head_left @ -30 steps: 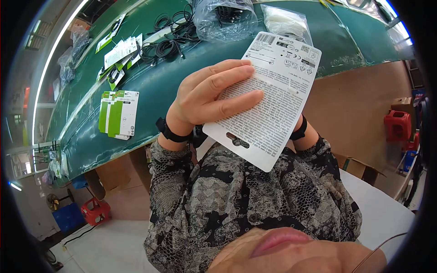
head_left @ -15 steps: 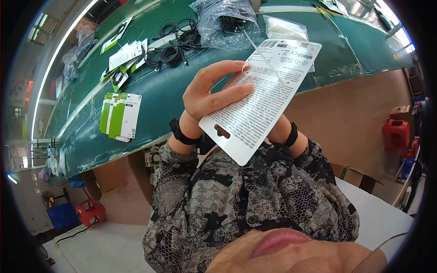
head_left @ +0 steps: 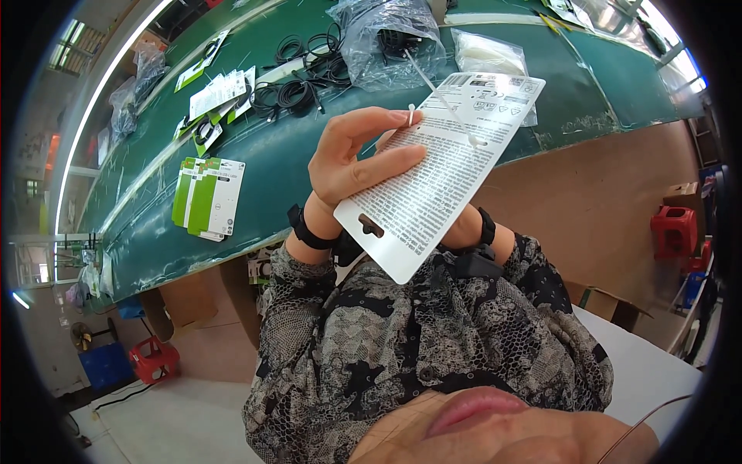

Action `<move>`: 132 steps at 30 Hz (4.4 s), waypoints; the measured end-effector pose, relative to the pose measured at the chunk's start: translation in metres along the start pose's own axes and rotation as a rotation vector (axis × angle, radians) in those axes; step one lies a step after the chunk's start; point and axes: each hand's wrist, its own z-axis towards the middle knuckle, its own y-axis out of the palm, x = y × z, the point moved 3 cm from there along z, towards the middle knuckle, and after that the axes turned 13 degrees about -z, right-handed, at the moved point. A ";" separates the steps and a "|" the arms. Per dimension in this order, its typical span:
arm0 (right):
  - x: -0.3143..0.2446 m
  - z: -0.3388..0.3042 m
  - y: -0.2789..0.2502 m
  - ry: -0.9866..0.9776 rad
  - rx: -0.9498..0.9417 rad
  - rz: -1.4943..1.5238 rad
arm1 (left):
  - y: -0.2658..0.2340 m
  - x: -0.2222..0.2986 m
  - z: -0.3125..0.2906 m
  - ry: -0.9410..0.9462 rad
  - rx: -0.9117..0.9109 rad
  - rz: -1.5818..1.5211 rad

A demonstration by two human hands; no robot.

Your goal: The person picks up a USB cable and a cardboard backing, then threads a plastic tie through the backing and around the cable to secure them together. After pulling the tie tight, the person sets the assembly aside and repeats the process with another cable and backing.

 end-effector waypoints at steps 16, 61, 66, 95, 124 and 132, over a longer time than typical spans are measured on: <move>-0.006 -0.003 -0.008 -0.025 0.028 -0.021 | 0.009 0.003 0.008 0.106 -0.154 0.009; 0.044 0.012 -0.024 -0.018 0.081 0.504 | 0.015 0.012 0.001 0.118 -0.169 0.200; -0.020 0.010 -0.033 -0.383 -0.003 0.110 | 0.007 -0.025 -0.023 -0.186 0.126 0.133; -0.071 0.037 0.002 -0.353 0.497 -0.968 | 0.015 -0.064 -0.056 -0.642 0.548 -0.861; -0.059 0.034 0.012 -0.421 0.051 -1.028 | 0.003 -0.057 -0.056 -0.594 0.579 -0.953; -0.056 0.036 0.015 -0.411 -0.009 -1.069 | 0.005 -0.053 -0.052 -0.576 0.589 -0.946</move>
